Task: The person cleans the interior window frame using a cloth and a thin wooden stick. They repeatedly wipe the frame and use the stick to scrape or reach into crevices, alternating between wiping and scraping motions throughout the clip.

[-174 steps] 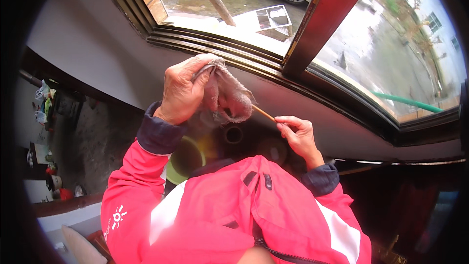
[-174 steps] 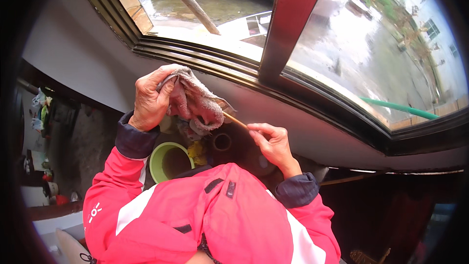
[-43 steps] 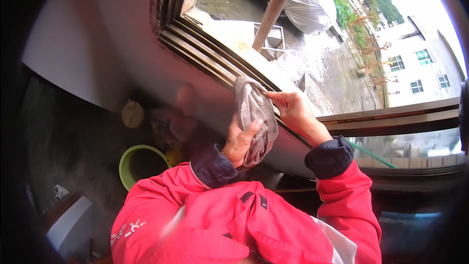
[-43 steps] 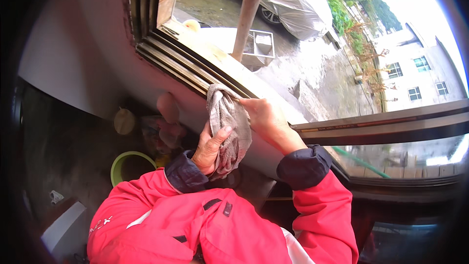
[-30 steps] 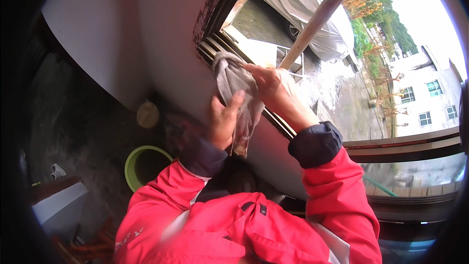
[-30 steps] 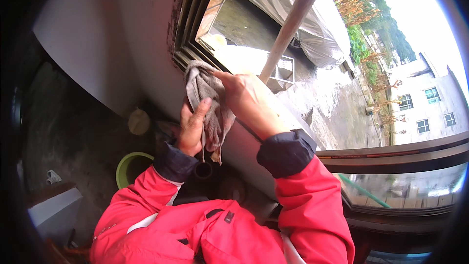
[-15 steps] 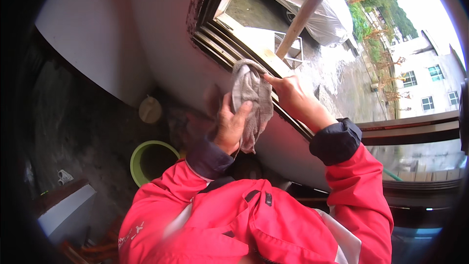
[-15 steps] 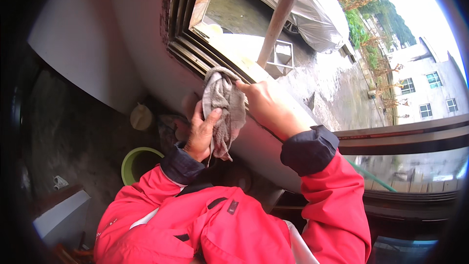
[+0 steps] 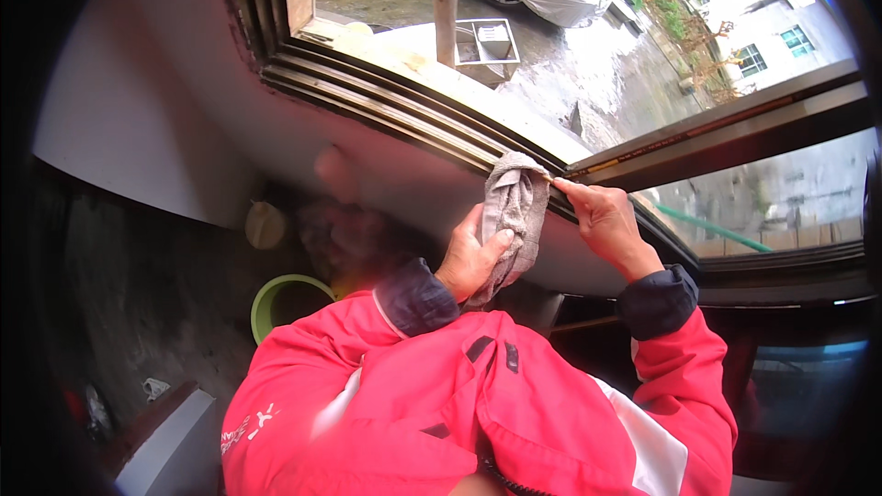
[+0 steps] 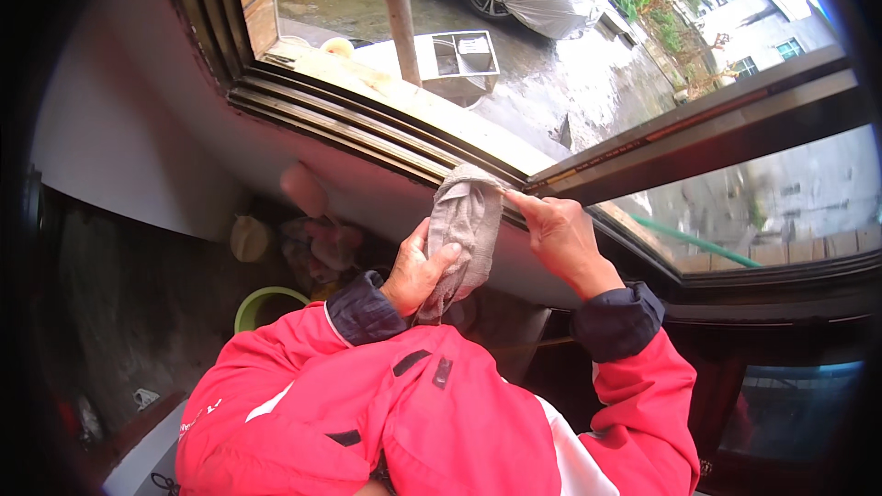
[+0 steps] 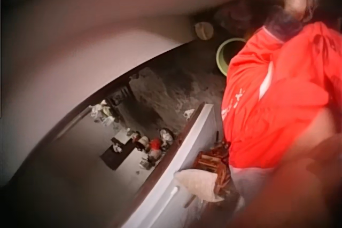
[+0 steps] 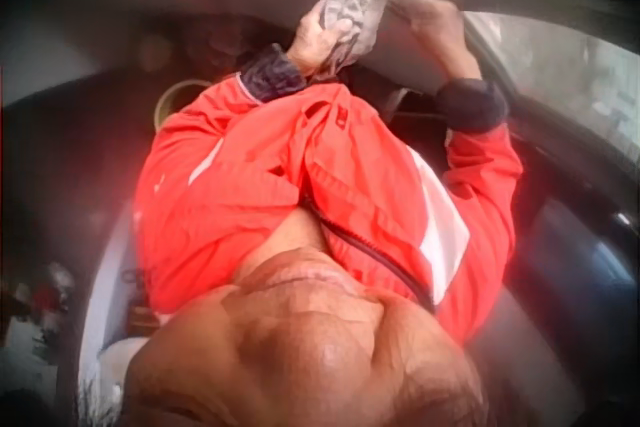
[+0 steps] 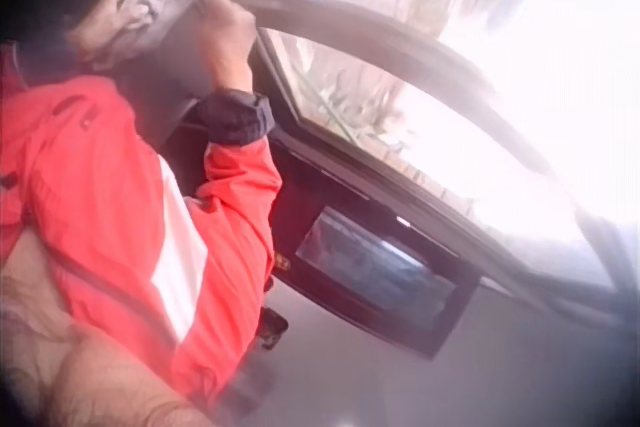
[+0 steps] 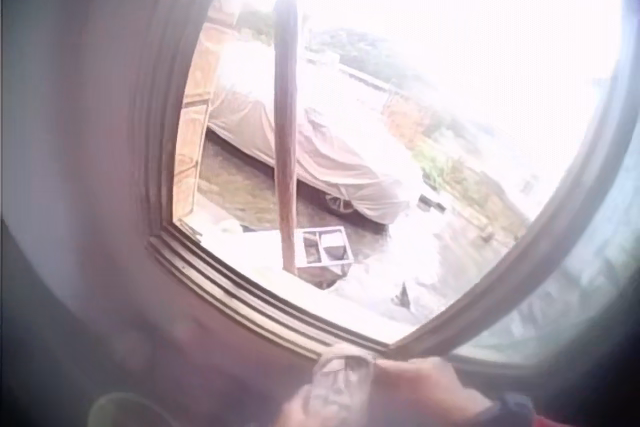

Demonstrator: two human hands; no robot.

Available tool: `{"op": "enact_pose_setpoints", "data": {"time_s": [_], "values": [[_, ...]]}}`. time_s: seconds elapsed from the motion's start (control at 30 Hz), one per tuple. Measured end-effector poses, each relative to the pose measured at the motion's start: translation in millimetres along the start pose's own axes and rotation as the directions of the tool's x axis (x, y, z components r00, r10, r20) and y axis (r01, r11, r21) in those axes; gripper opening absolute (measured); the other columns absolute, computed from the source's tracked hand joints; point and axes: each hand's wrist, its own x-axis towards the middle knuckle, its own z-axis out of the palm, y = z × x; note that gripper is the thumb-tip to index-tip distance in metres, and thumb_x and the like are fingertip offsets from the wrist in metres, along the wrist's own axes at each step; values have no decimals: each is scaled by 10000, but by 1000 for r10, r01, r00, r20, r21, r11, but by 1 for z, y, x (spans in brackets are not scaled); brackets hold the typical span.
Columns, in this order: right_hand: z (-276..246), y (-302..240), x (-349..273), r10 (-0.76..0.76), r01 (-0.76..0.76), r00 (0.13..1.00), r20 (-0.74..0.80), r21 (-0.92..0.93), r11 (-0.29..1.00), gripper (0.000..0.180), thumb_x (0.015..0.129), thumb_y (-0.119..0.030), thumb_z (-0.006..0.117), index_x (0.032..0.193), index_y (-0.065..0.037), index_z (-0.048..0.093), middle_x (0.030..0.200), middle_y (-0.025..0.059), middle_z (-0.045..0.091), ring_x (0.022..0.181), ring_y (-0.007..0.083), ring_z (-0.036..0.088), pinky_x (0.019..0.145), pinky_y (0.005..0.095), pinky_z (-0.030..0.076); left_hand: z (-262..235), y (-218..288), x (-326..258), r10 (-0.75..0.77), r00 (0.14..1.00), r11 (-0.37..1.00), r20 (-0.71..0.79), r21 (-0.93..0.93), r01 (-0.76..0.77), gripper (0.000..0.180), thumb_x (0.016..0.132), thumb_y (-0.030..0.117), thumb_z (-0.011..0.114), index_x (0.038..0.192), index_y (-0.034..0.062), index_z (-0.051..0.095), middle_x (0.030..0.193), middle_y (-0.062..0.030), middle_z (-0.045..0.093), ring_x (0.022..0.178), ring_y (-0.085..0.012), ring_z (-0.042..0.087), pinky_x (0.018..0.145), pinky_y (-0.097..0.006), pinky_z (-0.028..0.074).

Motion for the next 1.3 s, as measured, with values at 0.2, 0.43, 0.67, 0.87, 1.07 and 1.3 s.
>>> {"op": "enact_pose_setpoints", "data": {"time_s": [0.2, 0.43, 0.67, 0.87, 1.07, 1.3], "values": [[-5, 10, -48, 219, -219, 976, 1, 22, 976, 275, 855, -29, 570, 1094, -117, 674, 865, 201, 647, 756, 327, 663, 635, 326, 509, 18, -19, 9, -55, 979, 987, 197, 160, 23, 419, 841, 132, 630, 1201, -37, 500, 1035, -131, 629, 930, -167, 591, 845, -318, 471], [-7, 3, -9, 168, -170, 977, 129, 7, 985, 244, 865, -63, 558, 1075, -106, 674, 808, 249, 583, 707, 413, 585, 595, 392, 477, 3, 0, 12, 46, 999, 977, -4, 207, -45, 474, 830, 111, 631, 1240, -40, 449, 1072, -145, 609, 981, -179, 578, 881, -325, 463], [-36, -1, 30, -50, 50, 975, 215, 4, 999, 246, 806, -4, 597, 1029, -55, 686, 836, 240, 626, 770, 330, 664, 636, 344, 498, 6, 10, -5, 72, 997, 956, -16, 287, -64, 521, 828, 131, 628, 1277, -3, 400, 1101, -165, 588, 1020, -213, 570, 912, -346, 446], [-47, -12, 42, 76, -80, 907, 414, -7, 997, 244, 791, -18, 575, 1006, -36, 691, 836, 251, 625, 775, 365, 641, 672, 386, 502, 29, 4, -13, 91, 995, 974, 32, 205, -96, 579, 847, 63, 590, 1356, -14, 326, 1187, -160, 538, 1095, -216, 536, 956, -342, 420], [-41, -13, 51, 17, -10, 910, 415, -19, 1000, 254, 817, -10, 585, 1049, -52, 679, 814, 236, 633, 654, 237, 637, 619, 327, 486, 28, 6, -19, 90, 996, 996, -18, 4, -90, 531, 872, 37, 549, 1359, -18, 345, 1163, -124, 559, 1059, -167, 545, 939, -309, 427], [-34, -11, 97, -70, 16, 849, 524, 107, 994, 257, 850, 6, 588, 1079, -69, 678, 766, 184, 665, 643, 104, 542, 599, 298, 462, 16, 25, -20, 175, 979, 982, -103, -48, -180, 515, 885, 42, 537, 1363, -16, 355, 1182, -96, 558, 1066, -149, 538, 947, -303, 418]]}}
